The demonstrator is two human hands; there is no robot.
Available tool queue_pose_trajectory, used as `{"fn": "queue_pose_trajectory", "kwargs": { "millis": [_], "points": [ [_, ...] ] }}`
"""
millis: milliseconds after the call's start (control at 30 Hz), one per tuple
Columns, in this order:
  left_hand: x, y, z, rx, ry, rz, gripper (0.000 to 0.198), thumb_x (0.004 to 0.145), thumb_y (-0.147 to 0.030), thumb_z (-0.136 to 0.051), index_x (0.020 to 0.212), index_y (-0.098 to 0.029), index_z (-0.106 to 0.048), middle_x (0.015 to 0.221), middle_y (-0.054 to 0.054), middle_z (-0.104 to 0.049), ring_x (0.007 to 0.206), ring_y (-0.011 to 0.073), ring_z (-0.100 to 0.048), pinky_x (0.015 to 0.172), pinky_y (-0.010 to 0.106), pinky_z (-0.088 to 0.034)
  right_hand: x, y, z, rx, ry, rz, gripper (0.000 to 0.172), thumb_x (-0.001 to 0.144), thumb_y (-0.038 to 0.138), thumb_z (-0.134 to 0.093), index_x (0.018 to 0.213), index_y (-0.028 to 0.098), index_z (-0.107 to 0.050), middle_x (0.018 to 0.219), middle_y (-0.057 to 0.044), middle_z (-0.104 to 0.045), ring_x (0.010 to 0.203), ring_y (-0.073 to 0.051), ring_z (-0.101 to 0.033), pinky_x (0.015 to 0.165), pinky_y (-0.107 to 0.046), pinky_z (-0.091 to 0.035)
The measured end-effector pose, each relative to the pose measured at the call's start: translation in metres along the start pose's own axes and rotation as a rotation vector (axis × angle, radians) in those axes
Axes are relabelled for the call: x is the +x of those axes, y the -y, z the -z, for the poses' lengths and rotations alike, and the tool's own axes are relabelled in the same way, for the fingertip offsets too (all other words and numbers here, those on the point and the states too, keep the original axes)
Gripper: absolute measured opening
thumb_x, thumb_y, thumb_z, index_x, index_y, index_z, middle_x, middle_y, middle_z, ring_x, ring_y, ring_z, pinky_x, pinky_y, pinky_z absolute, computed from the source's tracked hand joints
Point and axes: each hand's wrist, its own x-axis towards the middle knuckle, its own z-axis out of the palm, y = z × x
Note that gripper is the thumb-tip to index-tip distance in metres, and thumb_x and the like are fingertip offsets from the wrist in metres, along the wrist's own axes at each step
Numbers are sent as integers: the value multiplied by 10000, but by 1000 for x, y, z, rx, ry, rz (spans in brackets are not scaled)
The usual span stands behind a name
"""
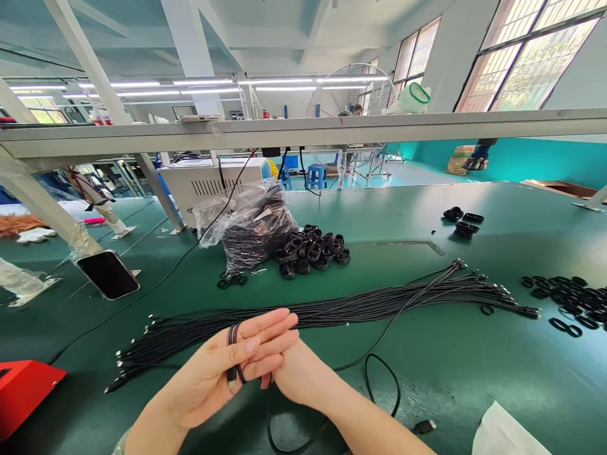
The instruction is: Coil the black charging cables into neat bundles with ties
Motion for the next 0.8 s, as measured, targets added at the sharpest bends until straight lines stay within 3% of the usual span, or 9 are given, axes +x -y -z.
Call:
{"fn": "queue_pose_trajectory", "kwargs": {
  "millis": [100, 200, 300, 367, 433, 533, 667, 733, 800],
  "points": [
    [2, -2, 3, -23, -71, -75, 348, 902, -106, -519, 1222, -169, -639, 1438, 75, -507, 1315, 268, -460, 1041, 289, -456, -14, 12, 1, -110, 181, -87, 200, 923, 271, -409, 785, 177, -517, 593, 29, -535, 551, -110, -553, 570, -219, -444],
    [6, 1, 6, -29, -124, -95, 321, 909, -122, -511, 1194, -149, -656, 1407, 86, -542, 1315, 270, -460, 1083, 326, -419, -21, 21, 5, -252, 352, -206, 65, 862, 229, -502, 819, 180, -500, 541, 43, -550, 593, -125, -587, 593, -203, -447],
    [11, 5, 8, -16, -147, -102, 303, 904, -136, -521, 1165, -144, -675, 1375, 96, -573, 1318, 279, -455, 1100, 367, -400, -21, 21, 6, -305, 391, -249, 20, 860, 185, -464, 872, 180, -480, 558, 40, -565, 581, -127, -600, 543, -189, -440],
    [12, 6, 9, 3, -163, -122, 302, 894, -145, -539, 1162, -158, -678, 1396, 90, -553, 1335, 288, -430, 1110, 391, -385, -20, 20, 2, -270, 383, -241, 115, 882, 148, -390, 981, 172, -445, 657, 30, -597, 508, -106, -590, 481, -182, -431],
    [12, 7, 9, 38, -187, -151, 324, 882, -161, -564, 1186, -209, -664, 1463, 51, -478, 1367, 299, -378, 1107, 421, -386, -20, 20, -2, -277, 412, -224, 203, 867, 97, -368, 1056, 160, -411, 694, 32, -602, 441, -89, -564, 438, -173, -412],
    [12, 9, 10, 119, -209, -177, 394, 877, -196, -585, 1250, -321, -602, 1554, -39, -314, 1417, 306, -274, 1092, 455, -396, -26, 26, -2, -477, 467, -177, 260, 809, 59, -431, 1055, 141, -444, 548, 65, -556, 430, -107, -552, 418, -165, -365],
    [15, 12, 14, 220, -287, -156, 415, 886, -248, -591, 1294, -320, -559, 1565, -8, -288, 1440, 268, -222, 1115, 428, -353, -40, 39, 15, -913, 354, 25, 196, 791, 126, -535, 983, 164, -552, 582, 1, -624, 508, -168, -595, 399, -216, -256],
    [16, 13, 19, 229, -301, -78, 411, 870, -258, -618, 1280, -270, -579, 1534, 59, -360, 1418, 269, -285, 1103, 423, -363, -47, 45, 24, -1024, 260, 124, 96, 849, 174, -517, 909, 189, -591, 697, -33, -678, 555, -179, -622, 436, -238, -265],
    [15, 13, 23, 216, -257, 25, 405, 859, -251, -636, 1262, -226, -597, 1483, 109, -441, 1369, 277, -383, 1079, 424, -388, -50, 50, 31, -1025, 165, 206, 139, 913, 211, -474, 885, 205, -610, 773, -39, -698, 621, -179, -644, 494, -243, -314]
  ]
}}
